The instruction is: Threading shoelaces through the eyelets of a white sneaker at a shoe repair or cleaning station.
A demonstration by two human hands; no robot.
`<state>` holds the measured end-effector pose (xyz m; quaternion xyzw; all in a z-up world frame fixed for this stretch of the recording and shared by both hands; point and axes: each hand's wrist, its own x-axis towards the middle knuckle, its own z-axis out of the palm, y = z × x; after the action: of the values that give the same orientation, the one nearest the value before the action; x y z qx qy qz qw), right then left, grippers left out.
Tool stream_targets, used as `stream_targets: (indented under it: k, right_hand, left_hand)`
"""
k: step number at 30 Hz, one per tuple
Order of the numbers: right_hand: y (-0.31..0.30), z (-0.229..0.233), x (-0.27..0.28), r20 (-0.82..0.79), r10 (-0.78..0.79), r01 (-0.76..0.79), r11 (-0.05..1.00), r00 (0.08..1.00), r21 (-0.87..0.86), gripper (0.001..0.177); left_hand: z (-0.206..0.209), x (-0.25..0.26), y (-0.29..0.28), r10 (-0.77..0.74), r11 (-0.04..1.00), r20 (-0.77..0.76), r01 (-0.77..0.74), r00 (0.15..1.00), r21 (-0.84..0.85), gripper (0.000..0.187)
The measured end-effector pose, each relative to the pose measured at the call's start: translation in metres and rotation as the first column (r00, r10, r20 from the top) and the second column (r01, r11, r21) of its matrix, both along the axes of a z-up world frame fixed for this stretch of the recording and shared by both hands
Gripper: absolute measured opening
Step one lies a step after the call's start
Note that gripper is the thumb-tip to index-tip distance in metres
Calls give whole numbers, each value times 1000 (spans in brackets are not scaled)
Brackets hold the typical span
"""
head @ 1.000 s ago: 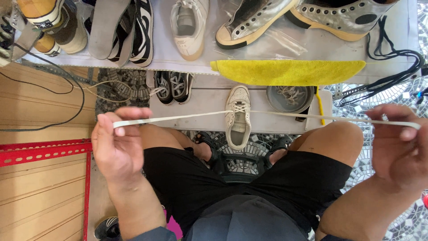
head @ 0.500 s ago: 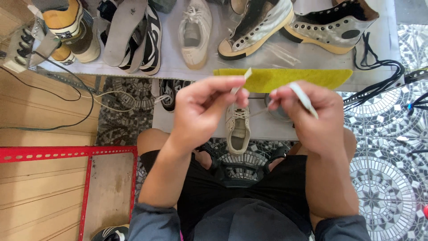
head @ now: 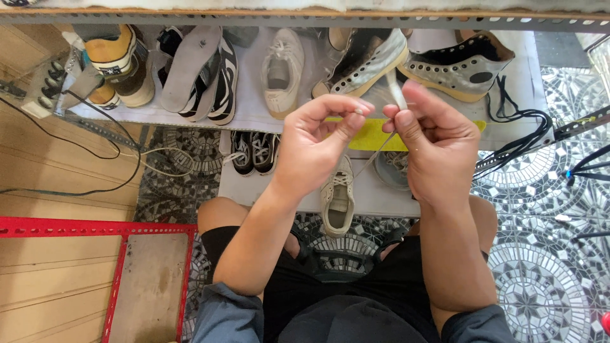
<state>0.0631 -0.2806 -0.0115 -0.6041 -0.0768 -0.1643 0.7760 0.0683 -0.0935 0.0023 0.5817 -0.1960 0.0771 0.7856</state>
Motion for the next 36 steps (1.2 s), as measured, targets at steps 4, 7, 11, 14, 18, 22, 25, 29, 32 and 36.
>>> stream_targets:
  k: [4, 7, 11, 14, 18, 22, 25, 29, 32, 36]
  right_hand:
    - [8, 6, 0, 3, 26, -26, 999, 1000, -19, 46]
    - [14, 5, 3, -44, -4, 7, 997, 999, 72, 20]
    - [18, 1, 11, 87, -17, 15, 1000, 996, 24, 16]
    - [19, -1, 11, 105, -21, 24, 999, 994, -22, 14]
    - [20, -1, 11, 74, -44, 49, 996, 996, -70, 18]
    - [24, 4, 11, 49, -57, 60, 996, 997, -60, 17]
    - [23, 9, 11, 58, -69, 73, 994, 996, -78, 17]
    - [22, 18, 7, 6, 1, -1, 1000, 1000, -18, 15]
    - [20, 14, 13, 55, -1, 3, 999, 998, -41, 12]
    - [19, 16, 16, 69, 4, -1, 999, 998, -38, 10]
  left_hand:
    - [1, 4, -6, 153, 975, -30, -146, 988, 167, 5]
    - [5, 7, -8, 177, 969, -14, -172, 984, 175, 7]
    - [10, 12, -11, 219, 962, 83, -230, 972, 149, 7]
    - [13, 13, -12, 244, 953, 113, -260, 963, 159, 7]
    - [23, 11, -11, 268, 930, 175, -302, 947, 211, 7]
    - [28, 12, -8, 267, 926, 199, -309, 943, 219, 5]
    - [33, 11, -7, 277, 915, 236, -331, 931, 232, 7]
    - [42, 8, -7, 272, 884, 175, -317, 946, 344, 5]
    - [43, 10, -6, 267, 890, 178, -314, 947, 332, 6]
    - [44, 13, -5, 268, 890, 194, -320, 944, 326, 6]
